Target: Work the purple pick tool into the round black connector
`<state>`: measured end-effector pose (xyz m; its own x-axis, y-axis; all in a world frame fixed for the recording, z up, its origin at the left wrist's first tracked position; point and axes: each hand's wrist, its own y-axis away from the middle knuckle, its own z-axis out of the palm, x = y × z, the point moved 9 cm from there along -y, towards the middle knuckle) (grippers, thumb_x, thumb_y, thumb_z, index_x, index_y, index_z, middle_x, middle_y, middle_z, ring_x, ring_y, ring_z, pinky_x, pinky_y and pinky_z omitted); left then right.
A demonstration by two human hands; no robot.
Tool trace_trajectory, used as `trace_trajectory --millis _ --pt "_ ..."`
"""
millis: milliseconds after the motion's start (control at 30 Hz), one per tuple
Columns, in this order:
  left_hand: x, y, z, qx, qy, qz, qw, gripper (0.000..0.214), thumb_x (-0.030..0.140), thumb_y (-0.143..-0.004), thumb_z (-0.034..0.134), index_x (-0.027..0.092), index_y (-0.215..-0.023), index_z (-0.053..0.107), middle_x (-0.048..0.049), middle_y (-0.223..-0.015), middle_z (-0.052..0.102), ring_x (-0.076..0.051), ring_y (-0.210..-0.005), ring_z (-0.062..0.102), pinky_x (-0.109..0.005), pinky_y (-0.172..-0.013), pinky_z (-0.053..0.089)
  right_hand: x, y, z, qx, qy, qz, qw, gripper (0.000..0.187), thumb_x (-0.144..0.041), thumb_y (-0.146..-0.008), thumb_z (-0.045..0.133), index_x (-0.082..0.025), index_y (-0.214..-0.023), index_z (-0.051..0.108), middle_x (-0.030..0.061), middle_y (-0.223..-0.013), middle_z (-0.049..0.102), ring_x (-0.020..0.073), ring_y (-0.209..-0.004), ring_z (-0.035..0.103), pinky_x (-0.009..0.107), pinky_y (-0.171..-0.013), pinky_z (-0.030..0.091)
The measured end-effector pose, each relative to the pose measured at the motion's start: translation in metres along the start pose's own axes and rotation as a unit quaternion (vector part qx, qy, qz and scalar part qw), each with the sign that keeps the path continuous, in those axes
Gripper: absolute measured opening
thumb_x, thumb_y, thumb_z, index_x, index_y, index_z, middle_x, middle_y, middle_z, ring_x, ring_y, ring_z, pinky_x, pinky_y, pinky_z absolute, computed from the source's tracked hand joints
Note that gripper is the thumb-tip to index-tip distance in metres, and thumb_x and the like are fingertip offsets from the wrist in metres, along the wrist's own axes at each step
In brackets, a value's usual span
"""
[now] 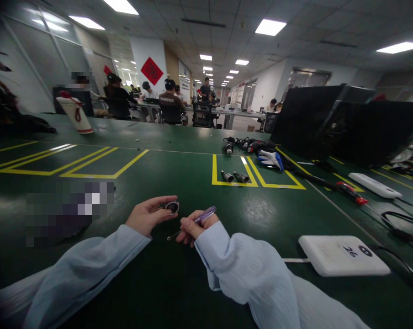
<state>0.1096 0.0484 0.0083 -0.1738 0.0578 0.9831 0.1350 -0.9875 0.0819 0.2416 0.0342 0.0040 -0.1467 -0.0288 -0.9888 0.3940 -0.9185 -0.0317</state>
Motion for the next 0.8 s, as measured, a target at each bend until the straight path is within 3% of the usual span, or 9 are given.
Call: trace_trajectory --millis 133,233,433,700,800 --pt "0.0 0.002 0.001 0.0 -0.02 0.006 1.0 0.038 0.008 -0.05 0.064 0.011 -0.088 0.063 -0.0035 -0.074 0.066 -0.017 -0.067 0.063 -0.036 -0.07 0.053 -0.021 0.003 -0.011 0.052 0.0 -0.103 0.993 0.027 -0.041 -0.072 0.055 -0.014 -0.068 0.052 0.0042 -0.062 0.066 0.0094 -0.048 0.057 0.019 -0.042 0.046" --pt "0.002 0.005 0.004 -0.014 -0.034 0.013 0.999 0.038 0.01 -0.05 0.065 0.011 -0.088 0.063 -0.0046 -0.076 0.067 -0.018 -0.069 0.063 -0.037 -0.073 0.052 -0.035 0.008 -0.015 0.081 0.084 -0.186 0.976 0.023 -0.036 -0.075 0.052 -0.014 -0.072 0.06 0.0063 -0.068 0.067 0.0117 -0.057 0.06 0.022 -0.049 0.048" --pt "0.004 0.013 0.014 -0.053 -0.062 0.002 0.997 0.038 0.012 -0.051 0.064 0.011 -0.089 0.062 -0.006 -0.082 0.068 -0.019 -0.072 0.064 -0.037 -0.075 0.051 -0.058 0.022 -0.004 0.091 0.265 -0.36 0.89 0.015 -0.024 -0.075 0.054 -0.016 -0.073 0.066 0.0044 -0.068 0.067 0.0113 -0.061 0.06 0.023 -0.059 0.046" --pt "0.009 0.018 0.018 -0.044 -0.075 0.006 0.996 0.036 0.012 -0.05 0.064 0.011 -0.086 0.062 -0.0051 -0.077 0.069 -0.019 -0.071 0.065 -0.033 -0.073 0.051 -0.067 0.037 0.016 0.059 0.4 -0.489 0.773 0.013 -0.016 -0.077 0.048 -0.015 -0.076 0.061 0.0043 -0.068 0.066 0.0114 -0.062 0.058 0.023 -0.06 0.046" --pt "0.009 0.018 0.017 -0.031 -0.087 0.008 0.996 0.031 0.014 -0.05 0.065 0.011 -0.081 0.062 -0.0046 -0.071 0.069 -0.018 -0.067 0.065 -0.03 -0.068 0.052 -0.068 0.042 0.022 0.051 0.424 -0.51 0.747 0.011 -0.014 -0.076 0.049 -0.014 -0.076 0.06 0.0051 -0.068 0.066 0.0116 -0.061 0.058 0.023 -0.06 0.046"
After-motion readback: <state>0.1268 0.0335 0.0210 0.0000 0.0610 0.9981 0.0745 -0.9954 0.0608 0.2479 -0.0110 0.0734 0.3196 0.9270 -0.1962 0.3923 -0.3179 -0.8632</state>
